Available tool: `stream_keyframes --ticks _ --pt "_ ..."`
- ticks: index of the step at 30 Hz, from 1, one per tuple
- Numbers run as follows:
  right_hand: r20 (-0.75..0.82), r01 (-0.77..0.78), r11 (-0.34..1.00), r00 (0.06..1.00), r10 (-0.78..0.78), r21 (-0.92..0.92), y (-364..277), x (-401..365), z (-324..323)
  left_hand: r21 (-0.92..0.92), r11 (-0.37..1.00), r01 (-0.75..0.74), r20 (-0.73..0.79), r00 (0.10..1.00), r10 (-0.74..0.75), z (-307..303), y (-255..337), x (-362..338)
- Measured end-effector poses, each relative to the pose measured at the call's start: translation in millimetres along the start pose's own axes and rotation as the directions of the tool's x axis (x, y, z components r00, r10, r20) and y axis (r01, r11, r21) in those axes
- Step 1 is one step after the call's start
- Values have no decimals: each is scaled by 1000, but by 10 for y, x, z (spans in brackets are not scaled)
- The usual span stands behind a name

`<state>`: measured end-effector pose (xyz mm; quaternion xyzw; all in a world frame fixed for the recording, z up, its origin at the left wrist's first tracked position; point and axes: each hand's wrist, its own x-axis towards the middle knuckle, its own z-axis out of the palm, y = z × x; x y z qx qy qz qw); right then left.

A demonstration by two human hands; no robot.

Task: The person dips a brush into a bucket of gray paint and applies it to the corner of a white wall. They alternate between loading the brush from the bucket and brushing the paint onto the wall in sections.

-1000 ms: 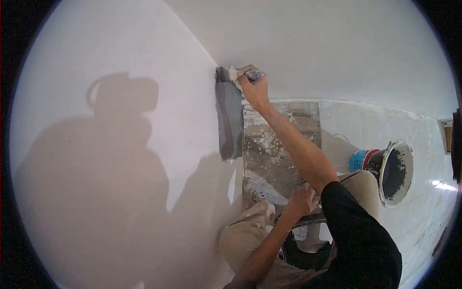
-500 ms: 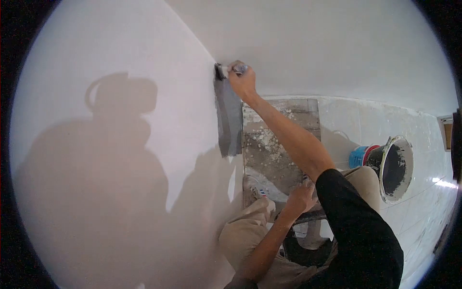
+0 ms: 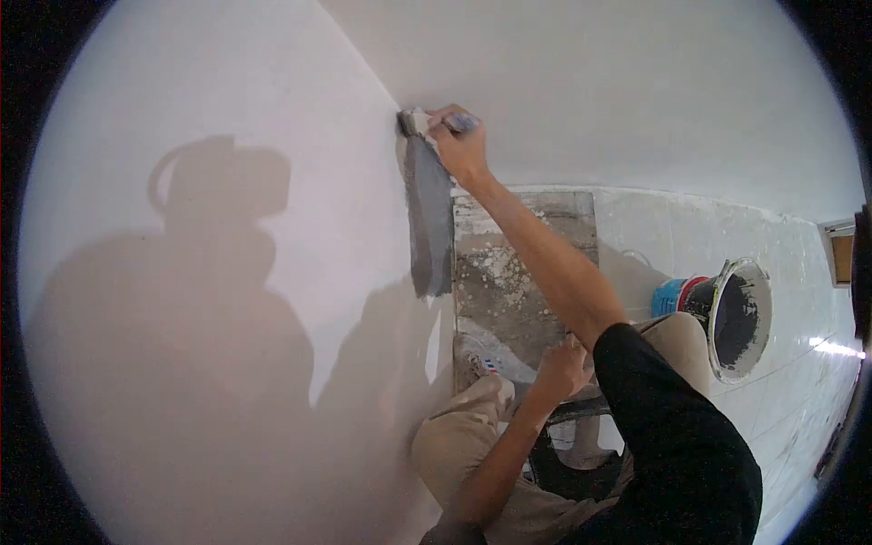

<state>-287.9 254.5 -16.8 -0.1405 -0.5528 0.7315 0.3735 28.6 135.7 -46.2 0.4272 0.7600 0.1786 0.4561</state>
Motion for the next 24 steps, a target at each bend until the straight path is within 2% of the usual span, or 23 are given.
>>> stream_keyframes --ticks 3,6,9,12,15,17,18,21,24 --pt "-79 -133 982 986 144 131 -5 -259 -145 2 977 -214 -190 959 210 614 -366 208" --pt "-191 -240 949 961 202 -204 324 -296 -118 -245 959 -145 -245 966 83 313 -219 16" --pt "-85 -163 985 984 158 -49 206 -225 32 -309 947 -89 -235 972 14 142 -178 -88" --pt "-125 -193 922 961 246 335 -194 -388 -131 -234 968 -93 -180 982 51 91 -177 -104" --pt "-192 -275 956 937 291 105 -25 -587 -277 -152 958 -243 -382 908 170 667 -532 70" --pt "-273 -297 953 923 272 -56 310 -631 -124 -137 978 -160 -291 950 115 506 -358 48" --pt "-311 -311 941 915 259 -133 258 -651 -32 -125 985 -117 -245 966 84 426 -312 49" --pt "-18 -161 986 987 160 -34 0 -728 -42 -118 985 -123 -231 969 93 434 -416 33" --pt "-100 -268 927 948 302 262 -361 -1026 -320 -88 996 -11 -111 994 1 286 -300 40"
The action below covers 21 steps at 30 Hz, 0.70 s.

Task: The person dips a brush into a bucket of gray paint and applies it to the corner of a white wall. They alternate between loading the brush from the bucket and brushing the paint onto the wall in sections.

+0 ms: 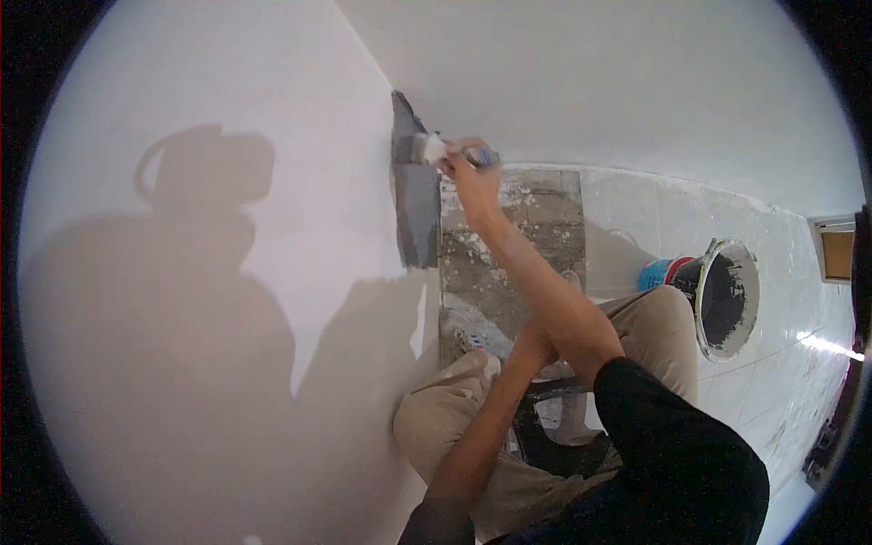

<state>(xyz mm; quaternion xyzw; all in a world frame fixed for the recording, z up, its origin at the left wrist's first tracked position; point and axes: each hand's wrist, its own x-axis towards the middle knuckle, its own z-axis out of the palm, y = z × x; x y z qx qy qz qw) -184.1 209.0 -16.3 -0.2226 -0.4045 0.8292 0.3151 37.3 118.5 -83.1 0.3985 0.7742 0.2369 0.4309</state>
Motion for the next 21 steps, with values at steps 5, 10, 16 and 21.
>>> stream_keyframes --ticks 5,10,16,21 --pt "-124 -104 970 989 78 -221 562 -339 -175 -205 966 -157 -231 967 108 533 -394 27" --pt "-3 -53 994 999 52 -93 204 -519 35 -186 948 -259 -287 937 199 635 -524 59" --pt "-194 -87 871 981 -10 -484 700 -655 -226 -40 944 -327 -310 902 300 1009 -673 153" --pt "-30 -60 994 998 58 -89 316 -782 -72 67 943 -325 -259 907 331 1020 -804 150"
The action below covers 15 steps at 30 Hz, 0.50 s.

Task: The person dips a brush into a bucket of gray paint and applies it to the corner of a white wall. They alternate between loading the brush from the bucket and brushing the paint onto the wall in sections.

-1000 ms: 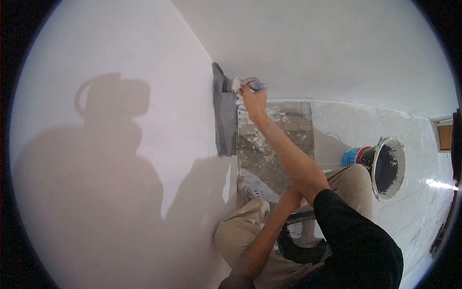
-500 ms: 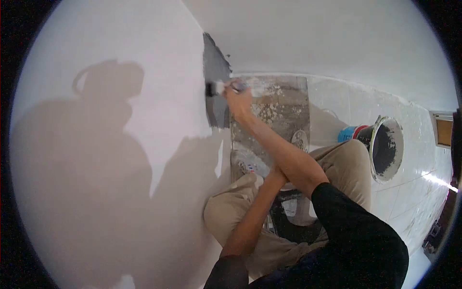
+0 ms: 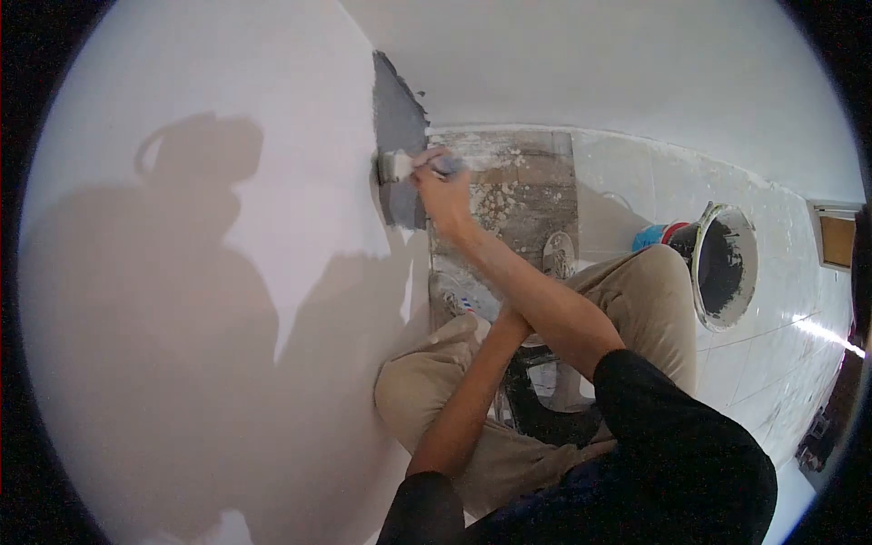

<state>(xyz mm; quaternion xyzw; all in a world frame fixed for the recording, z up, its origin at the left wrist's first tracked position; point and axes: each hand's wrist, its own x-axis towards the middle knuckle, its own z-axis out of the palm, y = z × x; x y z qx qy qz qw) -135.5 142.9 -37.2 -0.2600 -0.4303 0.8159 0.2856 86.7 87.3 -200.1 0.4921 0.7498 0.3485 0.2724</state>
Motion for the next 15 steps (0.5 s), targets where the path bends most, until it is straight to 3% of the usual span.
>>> stream_keyframes --ticks 3,6,8,9,12,14,15 --pt "-42 -98 995 994 98 -1 -91 -136 -151 -27 994 104 -10 995 -104 25 42 38" --pt "-133 -78 948 990 38 -309 243 -96 -83 -142 988 67 -91 993 -80 267 -183 -43" --pt "-13 -116 951 993 117 -288 56 -124 3 -181 982 49 -107 992 -69 268 -307 -31" --pt "51 -141 947 985 162 -289 -49 -178 20 -187 979 79 -42 995 -88 56 -165 21" --pt "24 -89 988 995 93 -123 -536 -206 -344 -46 971 233 265 940 -213 -890 583 210" --pt "-95 -174 973 977 190 154 -1063 -276 -668 144 928 344 337 865 -373 -987 759 319" --pt "-28 -235 928 967 253 291 -1185 -192 -1007 245 887 392 360 812 -459 -1037 834 326"
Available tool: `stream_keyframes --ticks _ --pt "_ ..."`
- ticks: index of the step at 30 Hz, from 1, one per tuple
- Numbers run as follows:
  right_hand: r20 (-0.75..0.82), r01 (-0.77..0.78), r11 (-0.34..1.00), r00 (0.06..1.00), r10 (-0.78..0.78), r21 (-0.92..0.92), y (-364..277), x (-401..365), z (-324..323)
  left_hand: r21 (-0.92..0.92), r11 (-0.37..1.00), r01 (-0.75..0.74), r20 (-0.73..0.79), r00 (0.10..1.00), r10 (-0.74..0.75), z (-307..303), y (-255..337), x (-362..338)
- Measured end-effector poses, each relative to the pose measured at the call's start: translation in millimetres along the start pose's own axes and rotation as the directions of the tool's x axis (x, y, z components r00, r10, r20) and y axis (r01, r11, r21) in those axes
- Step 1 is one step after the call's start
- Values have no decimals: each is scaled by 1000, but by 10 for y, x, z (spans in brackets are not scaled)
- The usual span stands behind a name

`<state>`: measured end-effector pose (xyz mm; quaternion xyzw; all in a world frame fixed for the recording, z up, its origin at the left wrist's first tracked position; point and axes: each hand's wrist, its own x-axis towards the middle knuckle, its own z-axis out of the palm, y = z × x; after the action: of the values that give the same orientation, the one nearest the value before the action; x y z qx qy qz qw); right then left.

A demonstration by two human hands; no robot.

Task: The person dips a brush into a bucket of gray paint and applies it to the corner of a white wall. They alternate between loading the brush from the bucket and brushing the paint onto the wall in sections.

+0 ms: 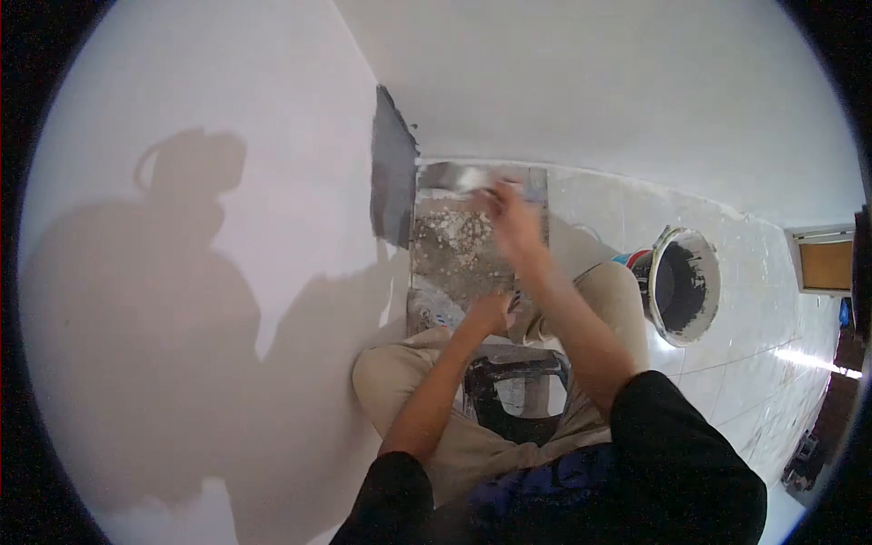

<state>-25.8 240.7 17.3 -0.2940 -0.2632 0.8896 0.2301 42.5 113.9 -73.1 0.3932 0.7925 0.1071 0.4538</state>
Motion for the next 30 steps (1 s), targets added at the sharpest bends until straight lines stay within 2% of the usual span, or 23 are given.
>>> stream_keyframes --ticks 1,2,4,6,8,9,11,12,15,17,18,19,20,21,22,23,24,25,26,27,28,30 --pt "83 -36 996 996 29 81 -328 -54 -213 24 999 -41 -73 996 43 47 -42 -16" --pt "13 23 987 1000 -25 159 -727 -302 -152 50 995 -82 -141 986 88 184 -159 7" --pt "51 176 971 981 -186 161 -1295 -453 -584 47 985 -167 -262 949 174 267 -192 -110" --pt "-60 192 980 980 -189 56 -1827 -789 -760 -5 964 -266 -390 888 243 198 -140 -208" --pt "-192 199 963 968 -164 182 -2134 -1076 -1037 -125 978 -165 -355 928 111 -27 49 -271" --pt "-165 212 962 969 -184 174 -2246 -1240 -1298 -185 977 -104 -323 945 40 -99 192 -378" --pt "-108 245 954 967 -229 175 -2396 -1485 -1835 -327 937 -127 -472 881 -46 -378 750 -719" --pt "-146 267 955 958 -248 129 -2451 -1622 -2009 -390 909 -144 -529 844 -93 -469 1022 -857" --pt "-277 343 939 904 -326 16 -2641 -2009 -2453 -481 862 -161 -538 831 -145 -431 1657 -851" --pt "-378 397 918 849 -369 -4 -2709 -2200 -2736 -487 800 -351 -630 776 -43 -330 2257 -752" --pt "-476 411 912 802 -362 -1 -2745 -2271 -2813 -490 752 -441 -667 745 2 -248 2546 -683" --pt "-377 434 834 749 -544 -341 -2715 -2326 -2964 -478 720 -503 -651 753 94 -154 2817 -578" --pt "-399 450 853 755 -521 -263 -2792 -2378 -3012 -473 680 -561 -629 755 185 -50 3085 -460" --pt "-425 418 848 736 -527 -326 -2840 -2384 -3128 -474 630 -616 -606 747 274 66 3311 -345" --pt "-403 421 809 713 -575 -410 -2847 -2385 -3235 -405 662 -631 -607 727 321 229 3446 -183" --pt "-338 392 752 715 -611 -530 -2883 -2374 -3292 -332 687 -647 -609 703 367 469 3498 22" --pt "-298 277 649 716 -631 -708 -2899 -2295 -3427 -252 704 -664 -613 672 414 711 3525 207" --pt "-189 171 475 763 -618 -863 -2960 -2250 -3461 -277 753 -596 -572 733 369 923 3501 361" --pt "-84 139 285 757 -648 -948 -2988 -2174 -3418 -294 802 -520 -533 786 313 1105 3431 529" --pt "12 176 213 796 -605 -961 -2996 -2046 -3521 -304 848 -435 -499 830 248 1239 3366 688" --pt "215 243 -18 818 -534 -970 -3031 -1891 -3643 -325 900 -288 -401 905 145 1283 3320 740" --pt "322 257 -215 874 -364 -942 -3042 -1607 -3855 -391 872 -293 -461 883 90 1334 3321 874"
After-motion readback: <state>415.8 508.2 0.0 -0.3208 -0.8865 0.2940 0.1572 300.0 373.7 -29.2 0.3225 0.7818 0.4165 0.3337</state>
